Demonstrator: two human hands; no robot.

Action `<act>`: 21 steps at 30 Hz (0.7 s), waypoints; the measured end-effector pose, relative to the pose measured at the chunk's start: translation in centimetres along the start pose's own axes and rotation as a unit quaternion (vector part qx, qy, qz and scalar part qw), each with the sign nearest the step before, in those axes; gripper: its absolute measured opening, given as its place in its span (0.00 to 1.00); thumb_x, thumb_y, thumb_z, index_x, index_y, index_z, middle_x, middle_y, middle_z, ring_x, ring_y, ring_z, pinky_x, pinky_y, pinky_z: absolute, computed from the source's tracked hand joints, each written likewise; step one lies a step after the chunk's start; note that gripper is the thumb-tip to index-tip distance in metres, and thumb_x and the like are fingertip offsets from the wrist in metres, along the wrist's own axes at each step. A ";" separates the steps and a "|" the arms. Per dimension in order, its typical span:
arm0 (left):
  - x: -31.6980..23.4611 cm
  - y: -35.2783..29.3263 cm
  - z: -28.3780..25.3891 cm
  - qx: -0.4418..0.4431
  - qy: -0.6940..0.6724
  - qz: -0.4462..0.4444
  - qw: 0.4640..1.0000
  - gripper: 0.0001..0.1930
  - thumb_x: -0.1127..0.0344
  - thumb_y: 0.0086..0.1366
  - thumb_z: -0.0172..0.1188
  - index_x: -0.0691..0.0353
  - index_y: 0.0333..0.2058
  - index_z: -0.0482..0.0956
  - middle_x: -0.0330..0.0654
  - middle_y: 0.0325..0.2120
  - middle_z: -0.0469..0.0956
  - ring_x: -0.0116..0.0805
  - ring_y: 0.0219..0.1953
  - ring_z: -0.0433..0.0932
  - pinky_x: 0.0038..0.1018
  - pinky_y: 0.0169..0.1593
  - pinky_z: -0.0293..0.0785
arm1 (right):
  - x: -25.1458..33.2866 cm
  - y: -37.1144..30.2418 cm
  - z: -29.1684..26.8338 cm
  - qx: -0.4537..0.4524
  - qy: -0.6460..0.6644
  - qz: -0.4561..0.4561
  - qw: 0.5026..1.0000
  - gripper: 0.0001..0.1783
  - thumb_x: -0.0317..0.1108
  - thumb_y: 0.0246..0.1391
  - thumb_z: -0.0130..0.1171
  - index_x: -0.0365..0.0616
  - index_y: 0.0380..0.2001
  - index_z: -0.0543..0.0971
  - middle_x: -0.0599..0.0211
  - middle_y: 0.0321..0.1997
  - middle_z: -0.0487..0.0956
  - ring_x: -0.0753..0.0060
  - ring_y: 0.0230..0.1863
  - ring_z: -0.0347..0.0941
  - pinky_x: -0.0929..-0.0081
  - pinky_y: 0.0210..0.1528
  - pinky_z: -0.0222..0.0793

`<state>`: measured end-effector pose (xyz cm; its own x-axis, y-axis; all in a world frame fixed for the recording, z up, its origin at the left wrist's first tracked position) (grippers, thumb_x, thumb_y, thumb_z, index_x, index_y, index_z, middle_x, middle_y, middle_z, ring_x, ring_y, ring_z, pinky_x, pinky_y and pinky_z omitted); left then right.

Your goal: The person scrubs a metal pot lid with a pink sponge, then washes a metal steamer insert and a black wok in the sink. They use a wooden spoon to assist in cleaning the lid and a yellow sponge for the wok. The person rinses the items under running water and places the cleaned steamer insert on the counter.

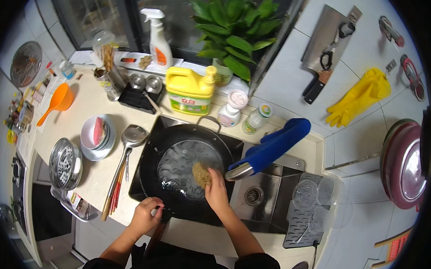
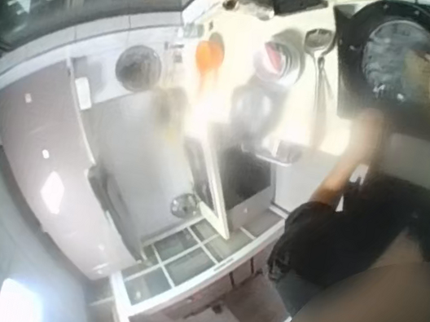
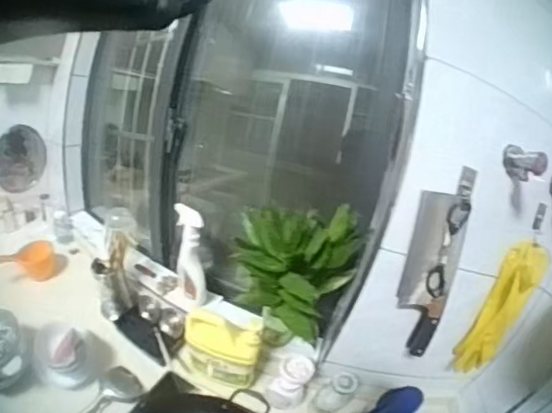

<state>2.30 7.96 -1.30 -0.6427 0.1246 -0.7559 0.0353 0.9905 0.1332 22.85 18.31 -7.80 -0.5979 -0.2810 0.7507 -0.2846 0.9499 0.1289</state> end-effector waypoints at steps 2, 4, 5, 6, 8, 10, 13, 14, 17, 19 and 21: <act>0.4 -1.3 -0.2 0.015 -0.009 -0.030 0.999 0.05 0.78 0.50 0.58 0.66 0.28 0.76 0.48 0.30 0.77 0.44 0.34 0.77 0.30 0.39 0.74 | -0.1 1.3 4.6 0.094 -0.091 -0.106 0.986 0.31 0.27 0.45 0.57 0.44 0.55 0.61 0.42 0.59 0.57 0.40 0.56 0.58 0.61 0.59 0.57; 2.1 -3.8 -0.4 0.041 0.018 -0.082 0.996 0.04 0.75 0.52 0.59 0.66 0.29 0.77 0.48 0.28 0.77 0.44 0.32 0.78 0.30 0.37 0.74 | -0.3 0.2 6.5 0.133 -0.099 -0.073 0.984 0.32 0.31 0.44 0.59 0.44 0.54 0.61 0.43 0.59 0.56 0.39 0.57 0.57 0.60 0.58 0.58; 3.0 -4.9 -0.6 0.054 0.031 -0.109 0.992 0.05 0.74 0.52 0.60 0.67 0.29 0.77 0.48 0.28 0.77 0.43 0.31 0.78 0.30 0.36 0.74 | -0.2 -0.1 7.4 0.153 -0.103 -0.057 0.981 0.33 0.33 0.43 0.61 0.44 0.54 0.62 0.43 0.60 0.56 0.39 0.57 0.56 0.59 0.58 0.58; 4.0 -5.8 -0.7 0.078 0.020 -0.151 0.985 0.05 0.72 0.53 0.61 0.67 0.29 0.77 0.48 0.27 0.77 0.43 0.30 0.78 0.31 0.35 0.74 | -0.3 0.5 8.0 0.136 -0.080 -0.012 0.987 0.33 0.34 0.43 0.61 0.44 0.54 0.62 0.43 0.60 0.56 0.39 0.57 0.56 0.58 0.58 0.58; 5.2 -7.9 -0.3 0.137 -0.009 -0.231 0.963 0.07 0.70 0.53 0.62 0.67 0.30 0.78 0.49 0.25 0.77 0.43 0.28 0.78 0.31 0.34 0.74 | -1.6 0.4 9.6 0.100 -0.038 0.090 0.990 0.34 0.37 0.42 0.63 0.45 0.54 0.62 0.43 0.60 0.55 0.39 0.57 0.57 0.57 0.58 0.58; 6.5 -10.4 1.0 0.200 -0.032 -0.303 0.931 0.14 0.59 0.58 0.60 0.67 0.31 0.78 0.49 0.24 0.77 0.43 0.26 0.77 0.32 0.33 0.73 | -2.0 -0.2 12.4 0.094 -0.148 0.033 0.984 0.33 0.34 0.43 0.61 0.47 0.54 0.62 0.45 0.60 0.57 0.39 0.55 0.59 0.57 0.57 0.59; 7.4 -14.6 2.7 0.293 -0.024 -0.354 0.888 0.23 0.48 0.63 0.50 0.67 0.32 0.78 0.50 0.24 0.77 0.42 0.28 0.77 0.31 0.35 0.73 | -0.1 0.6 13.1 0.138 -0.055 0.009 0.989 0.34 0.28 0.41 0.59 0.41 0.54 0.60 0.47 0.57 0.61 0.40 0.54 0.61 0.57 0.56 0.59; 8.1 -16.2 3.4 0.320 -0.044 -0.369 0.872 0.24 0.48 0.64 0.49 0.67 0.33 0.78 0.49 0.25 0.78 0.41 0.29 0.77 0.31 0.36 0.73 | 0.1 1.5 11.8 0.066 0.041 0.043 0.996 0.35 0.27 0.41 0.60 0.37 0.54 0.59 0.44 0.55 0.63 0.42 0.54 0.62 0.57 0.56 0.59; 10.0 -22.1 6.6 0.341 -0.246 -0.490 0.764 0.25 0.47 0.68 0.41 0.67 0.39 0.75 0.44 0.25 0.77 0.36 0.30 0.76 0.28 0.36 0.72 | 1.4 3.9 10.8 -0.006 0.084 0.118 0.989 0.35 0.33 0.43 0.62 0.34 0.53 0.61 0.41 0.51 0.66 0.44 0.53 0.63 0.59 0.56 0.59; 8.5 -22.5 6.9 0.307 -0.416 -0.545 0.660 0.26 0.46 0.67 0.40 0.67 0.42 0.71 0.46 0.25 0.76 0.35 0.29 0.75 0.27 0.36 0.71 | 1.8 6.9 11.6 -0.079 0.093 0.119 0.985 0.34 0.37 0.44 0.63 0.33 0.52 0.63 0.40 0.49 0.68 0.44 0.53 0.63 0.60 0.55 0.59; 7.3 -21.9 7.0 0.297 -0.509 -0.549 0.592 0.25 0.46 0.68 0.39 0.67 0.43 0.68 0.45 0.22 0.73 0.33 0.26 0.73 0.25 0.32 0.69 | 1.4 10.7 13.0 -0.165 0.151 0.131 0.966 0.32 0.38 0.45 0.62 0.33 0.50 0.65 0.40 0.47 0.68 0.43 0.52 0.64 0.60 0.54 0.60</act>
<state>2.17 -12.36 -14.23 0.2567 -0.9429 -0.2122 0.4821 0.3152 -0.8175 9.25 26.32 -13.81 -0.3567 -0.0190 0.9340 0.1311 0.9889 0.0702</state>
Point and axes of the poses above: each hand's wrist, its own y-axis towards the middle knuckle, its own z-axis out of the palm, x = y × z, the point moved 8 cm from there along y, towards the middle knuckle
